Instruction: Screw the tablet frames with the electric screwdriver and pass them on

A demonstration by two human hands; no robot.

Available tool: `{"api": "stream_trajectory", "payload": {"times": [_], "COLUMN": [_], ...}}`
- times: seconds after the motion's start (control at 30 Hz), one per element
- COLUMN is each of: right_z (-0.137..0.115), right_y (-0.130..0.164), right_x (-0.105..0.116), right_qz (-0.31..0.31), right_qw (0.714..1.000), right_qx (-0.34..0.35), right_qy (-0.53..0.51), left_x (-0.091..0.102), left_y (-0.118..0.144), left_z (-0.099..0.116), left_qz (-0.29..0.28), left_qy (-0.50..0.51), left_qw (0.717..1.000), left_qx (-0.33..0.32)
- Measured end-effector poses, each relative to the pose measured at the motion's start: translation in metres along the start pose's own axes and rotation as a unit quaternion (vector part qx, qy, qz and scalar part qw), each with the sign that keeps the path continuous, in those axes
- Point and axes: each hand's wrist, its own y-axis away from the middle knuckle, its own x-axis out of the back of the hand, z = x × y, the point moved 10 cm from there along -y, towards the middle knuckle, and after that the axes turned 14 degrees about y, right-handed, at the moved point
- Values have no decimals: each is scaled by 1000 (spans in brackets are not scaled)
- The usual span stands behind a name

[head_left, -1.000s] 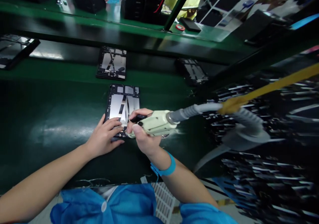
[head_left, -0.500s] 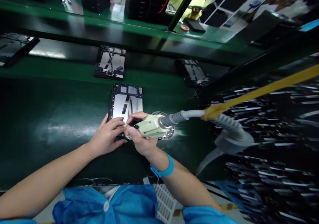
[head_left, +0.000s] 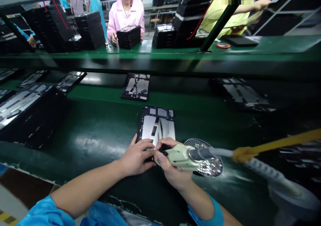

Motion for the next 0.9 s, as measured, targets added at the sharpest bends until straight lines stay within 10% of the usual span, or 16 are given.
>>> {"api": "stream_trajectory", "payload": {"times": [0.47,0.7,0.9], "right_z": [5,16,15], "right_y": [-11,-7,-11], "right_x": [72,66,68], "right_qz": [104,89,95], "right_qw": [990,996,995], "right_qx": [-32,-23,-18], "right_qy": [-90,-10,10], "left_x": [35,32,83], "left_y": [-19,-137,-212], "left_z": [-5,-45,-60], "left_qz": [-105,-17,98], "left_qy": [-31,-131,-171], "left_qw": [989,991,980], "left_qx": [-96,-32,22]}}
